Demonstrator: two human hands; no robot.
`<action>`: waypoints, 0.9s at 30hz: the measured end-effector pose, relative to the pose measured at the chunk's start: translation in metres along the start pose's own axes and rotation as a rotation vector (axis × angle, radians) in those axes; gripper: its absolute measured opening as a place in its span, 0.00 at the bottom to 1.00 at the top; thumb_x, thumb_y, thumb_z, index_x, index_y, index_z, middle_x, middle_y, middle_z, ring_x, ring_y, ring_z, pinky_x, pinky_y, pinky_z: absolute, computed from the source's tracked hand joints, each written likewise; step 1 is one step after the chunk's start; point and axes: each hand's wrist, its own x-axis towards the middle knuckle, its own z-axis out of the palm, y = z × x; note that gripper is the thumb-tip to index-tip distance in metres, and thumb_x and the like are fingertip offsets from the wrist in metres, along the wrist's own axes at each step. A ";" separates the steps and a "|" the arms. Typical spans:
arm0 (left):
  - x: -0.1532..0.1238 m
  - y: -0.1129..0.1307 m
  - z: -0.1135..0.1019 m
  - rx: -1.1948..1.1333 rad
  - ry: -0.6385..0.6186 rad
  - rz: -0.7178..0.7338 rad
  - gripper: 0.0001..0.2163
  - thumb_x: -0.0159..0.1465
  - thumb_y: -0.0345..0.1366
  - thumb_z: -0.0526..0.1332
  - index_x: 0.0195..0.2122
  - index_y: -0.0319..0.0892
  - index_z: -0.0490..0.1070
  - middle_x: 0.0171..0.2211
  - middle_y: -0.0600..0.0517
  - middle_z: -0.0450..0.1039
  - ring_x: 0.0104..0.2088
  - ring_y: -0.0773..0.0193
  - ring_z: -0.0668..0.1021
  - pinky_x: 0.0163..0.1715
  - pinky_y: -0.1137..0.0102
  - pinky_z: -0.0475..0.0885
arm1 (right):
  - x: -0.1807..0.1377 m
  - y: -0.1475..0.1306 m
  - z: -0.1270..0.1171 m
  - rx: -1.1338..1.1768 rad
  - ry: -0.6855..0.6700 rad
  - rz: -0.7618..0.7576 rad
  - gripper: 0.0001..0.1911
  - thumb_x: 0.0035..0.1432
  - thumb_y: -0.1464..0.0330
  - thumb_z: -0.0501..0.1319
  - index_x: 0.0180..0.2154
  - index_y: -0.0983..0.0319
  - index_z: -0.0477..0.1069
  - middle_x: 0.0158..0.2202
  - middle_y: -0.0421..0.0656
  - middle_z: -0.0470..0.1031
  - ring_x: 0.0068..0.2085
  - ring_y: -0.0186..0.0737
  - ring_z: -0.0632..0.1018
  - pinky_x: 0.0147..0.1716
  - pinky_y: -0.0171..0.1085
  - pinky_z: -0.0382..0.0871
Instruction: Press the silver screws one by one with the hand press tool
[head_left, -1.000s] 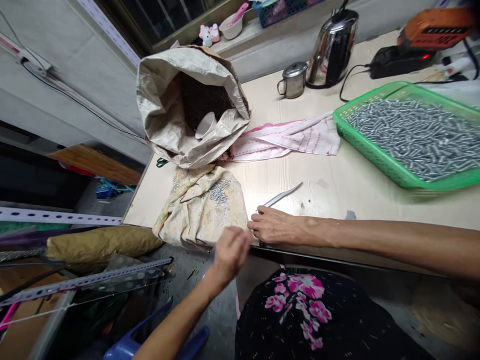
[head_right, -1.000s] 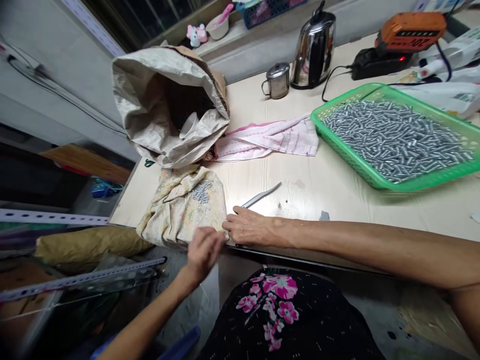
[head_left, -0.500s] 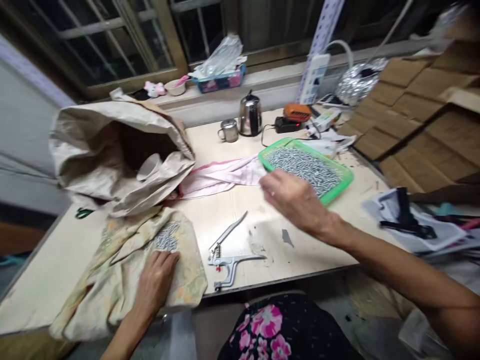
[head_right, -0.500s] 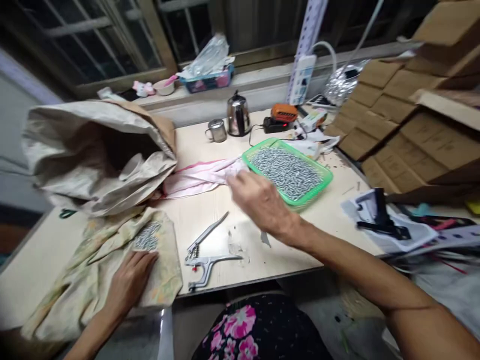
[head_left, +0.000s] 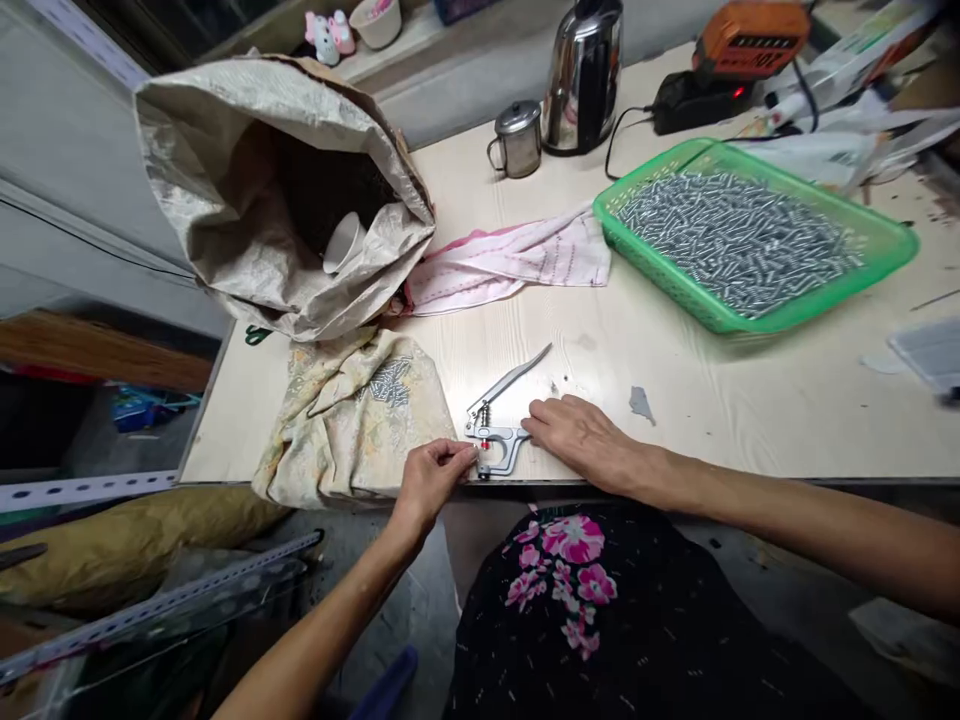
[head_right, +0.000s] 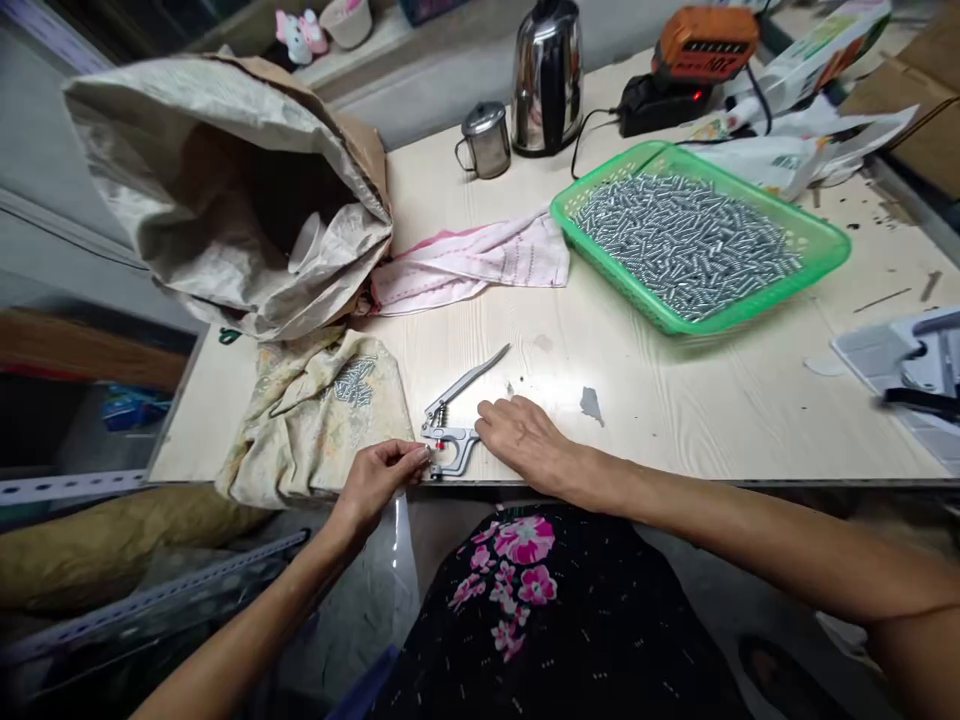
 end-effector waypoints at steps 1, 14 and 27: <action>0.001 -0.001 0.001 0.003 0.002 -0.006 0.20 0.43 0.51 0.71 0.26 0.37 0.77 0.18 0.54 0.71 0.21 0.70 0.69 0.24 0.73 0.64 | 0.000 0.002 0.003 0.000 0.001 -0.005 0.06 0.64 0.75 0.51 0.36 0.63 0.66 0.37 0.45 0.68 0.36 0.40 0.67 0.38 0.40 0.60; 0.010 -0.003 0.000 0.332 -0.046 0.023 0.17 0.48 0.49 0.66 0.25 0.37 0.76 0.21 0.53 0.72 0.24 0.67 0.70 0.27 0.72 0.62 | 0.000 0.007 0.009 -0.011 0.087 -0.046 0.11 0.63 0.78 0.48 0.33 0.63 0.64 0.33 0.44 0.67 0.31 0.37 0.63 0.31 0.38 0.55; 0.016 0.009 -0.002 0.570 -0.194 0.031 0.16 0.53 0.47 0.62 0.20 0.39 0.71 0.17 0.56 0.64 0.22 0.68 0.66 0.24 0.73 0.58 | 0.012 0.029 -0.018 -0.022 -0.004 -0.008 0.28 0.58 0.53 0.63 0.52 0.64 0.64 0.57 0.57 0.66 0.54 0.54 0.67 0.48 0.49 0.64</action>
